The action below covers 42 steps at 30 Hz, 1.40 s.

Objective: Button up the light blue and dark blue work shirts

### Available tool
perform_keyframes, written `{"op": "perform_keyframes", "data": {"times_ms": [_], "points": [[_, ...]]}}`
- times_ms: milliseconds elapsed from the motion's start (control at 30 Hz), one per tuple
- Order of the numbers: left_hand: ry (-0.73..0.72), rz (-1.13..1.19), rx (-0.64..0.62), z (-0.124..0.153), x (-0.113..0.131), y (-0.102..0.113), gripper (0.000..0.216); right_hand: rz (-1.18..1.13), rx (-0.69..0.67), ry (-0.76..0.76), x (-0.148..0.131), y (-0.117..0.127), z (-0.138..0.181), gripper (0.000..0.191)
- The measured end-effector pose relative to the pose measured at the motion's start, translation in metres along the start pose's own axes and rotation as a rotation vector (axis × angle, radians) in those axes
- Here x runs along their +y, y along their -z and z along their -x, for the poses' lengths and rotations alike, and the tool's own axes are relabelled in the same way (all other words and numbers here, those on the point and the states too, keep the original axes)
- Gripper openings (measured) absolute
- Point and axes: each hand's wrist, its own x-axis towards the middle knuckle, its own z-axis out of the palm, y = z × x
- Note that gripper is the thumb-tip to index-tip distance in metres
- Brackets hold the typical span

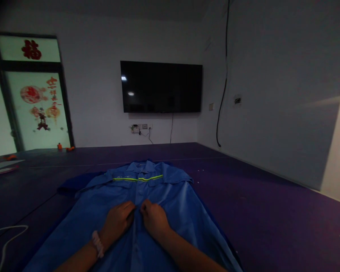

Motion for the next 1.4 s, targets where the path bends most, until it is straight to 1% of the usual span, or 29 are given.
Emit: {"op": "perform_keyframes", "data": {"times_ms": [167, 267, 533, 700, 867, 1067, 1200, 1400], "points": [[0.010, -0.010, 0.003, -0.0008, 0.0007, -0.0018, 0.020, -0.004, 0.042, 0.010, 0.0015, -0.0027, 0.0005, 0.018], [0.007, -0.004, 0.008, -0.0009, 0.0008, -0.0021, 0.019, -0.020, 0.034, 0.023, 0.0023, -0.0042, 0.0004, 0.021], [0.014, -0.009, -0.020, 0.0003, 0.0014, -0.0006, 0.020, -0.034, 0.038, 0.056, 0.0025, -0.0057, -0.0015, 0.019], [0.025, -0.023, -0.010, 0.0008, 0.0033, 0.0011, 0.023, -0.023, 0.023, 0.047, 0.0017, -0.0037, -0.0007, 0.020], [0.025, -0.020, -0.050, 0.0006, 0.0045, 0.0034, 0.025, -0.042, 0.016, 0.054, 0.0013, -0.0026, -0.0005, 0.020], [0.010, -0.061, -0.077, -0.0001, 0.0031, 0.0007, 0.027, -0.035, 0.015, 0.052, 0.0016, -0.0036, -0.0011, 0.021], [0.007, -0.079, -0.072, -0.0006, 0.0026, -0.0007, 0.025, -0.018, 0.015, 0.035, -0.0001, -0.0031, 0.0004, 0.021], [0.022, -0.072, -0.087, -0.0013, 0.0027, -0.0007, 0.023, -0.003, 0.073, -0.016, -0.0043, -0.0009, 0.0024, 0.019]]}}
